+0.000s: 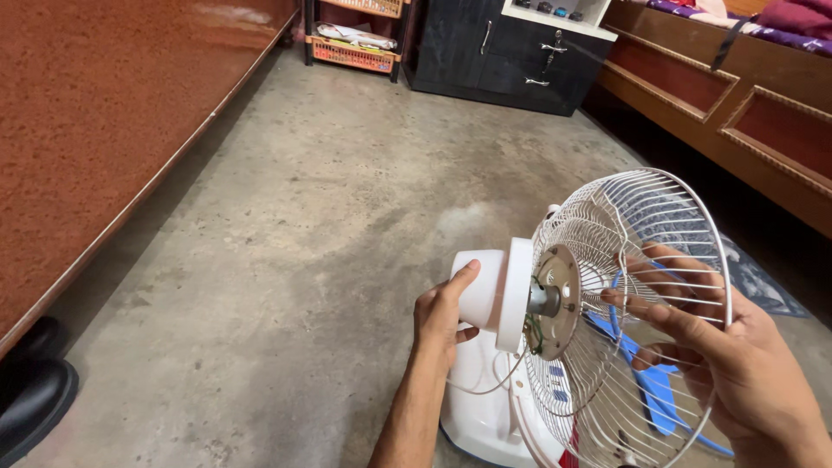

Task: The person assembles a white and blue table fan on the floor. They use a red screwdriver to secure the blue back cover to the fan base, then attach the white rear motor housing and the front wire cage.

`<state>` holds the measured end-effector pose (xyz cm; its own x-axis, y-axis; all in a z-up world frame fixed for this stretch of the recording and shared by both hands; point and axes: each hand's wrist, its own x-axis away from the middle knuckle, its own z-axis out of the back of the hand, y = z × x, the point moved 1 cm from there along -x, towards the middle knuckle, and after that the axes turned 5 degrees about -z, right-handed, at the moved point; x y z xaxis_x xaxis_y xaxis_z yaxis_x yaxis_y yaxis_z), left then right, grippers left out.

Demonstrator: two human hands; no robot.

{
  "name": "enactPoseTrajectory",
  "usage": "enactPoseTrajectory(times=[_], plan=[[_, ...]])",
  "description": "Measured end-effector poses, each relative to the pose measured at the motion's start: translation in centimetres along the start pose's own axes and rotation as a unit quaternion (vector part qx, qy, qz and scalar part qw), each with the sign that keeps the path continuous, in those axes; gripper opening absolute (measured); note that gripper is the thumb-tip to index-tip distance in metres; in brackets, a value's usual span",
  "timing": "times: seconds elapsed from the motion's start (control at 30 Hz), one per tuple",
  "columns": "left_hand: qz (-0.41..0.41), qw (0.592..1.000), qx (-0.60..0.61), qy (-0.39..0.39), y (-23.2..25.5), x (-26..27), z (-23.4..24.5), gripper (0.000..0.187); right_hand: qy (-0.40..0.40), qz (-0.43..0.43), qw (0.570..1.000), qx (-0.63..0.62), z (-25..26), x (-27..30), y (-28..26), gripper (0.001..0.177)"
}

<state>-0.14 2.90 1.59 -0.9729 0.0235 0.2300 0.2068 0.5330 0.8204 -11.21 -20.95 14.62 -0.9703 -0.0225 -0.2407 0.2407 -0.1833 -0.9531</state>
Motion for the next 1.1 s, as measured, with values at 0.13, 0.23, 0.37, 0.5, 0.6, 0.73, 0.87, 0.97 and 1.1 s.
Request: enactPoseTrajectory(times=[0.13, 0.23, 0.37, 0.5, 0.6, 0.73, 0.87, 0.97, 1.1], plan=[[0.002, 1.0, -0.009, -0.014, 0.1, 0.2, -0.6, 0.063, 0.008, -0.002, 1.0, 0.009, -0.1, 0.0, 0.0, 0.065], [-0.002, 1.0, 0.0, -0.024, 0.1, 0.1, -0.6, 0.064, 0.016, -0.006, 1.0, -0.003, -0.3, 0.0, 0.1, 0.063], [-0.003, 1.0, -0.002, -0.013, 0.2, -0.1, -0.7, 0.066, 0.012, -0.006, 1.0, -0.012, -0.4, -0.1, 0.1, 0.063], [-0.013, 1.0, -0.014, -0.015, 0.3, 0.0, -0.9, 0.066, -0.013, 0.005, 0.999, -0.039, -0.3, -0.1, 0.0, 0.064], [-0.021, 0.999, -0.03, -0.011, 0.4, 0.2, -1.0, 0.069, -0.001, 0.008, 1.0, -0.015, -0.4, -0.1, 0.0, 0.063], [-0.028, 0.998, -0.047, -0.011, 0.6, 0.3, -1.2, 0.073, 0.004, -0.001, 1.0, -0.023, -0.5, -0.2, -0.2, 0.063], [-0.03, 0.998, -0.057, -0.013, 0.6, 0.5, -1.4, 0.072, 0.012, -0.004, 1.0, -0.018, -1.0, -0.1, -0.4, 0.061], [-0.03, 0.998, -0.055, -0.008, 0.5, 0.4, -1.5, 0.073, 0.02, -0.007, 1.0, -0.001, -1.3, 0.0, -0.5, 0.061], [-0.035, 0.998, -0.055, -0.008, 0.3, 0.7, -1.6, 0.072, 0.012, -0.006, 1.0, 0.002, -1.8, -0.3, -1.3, 0.06]])
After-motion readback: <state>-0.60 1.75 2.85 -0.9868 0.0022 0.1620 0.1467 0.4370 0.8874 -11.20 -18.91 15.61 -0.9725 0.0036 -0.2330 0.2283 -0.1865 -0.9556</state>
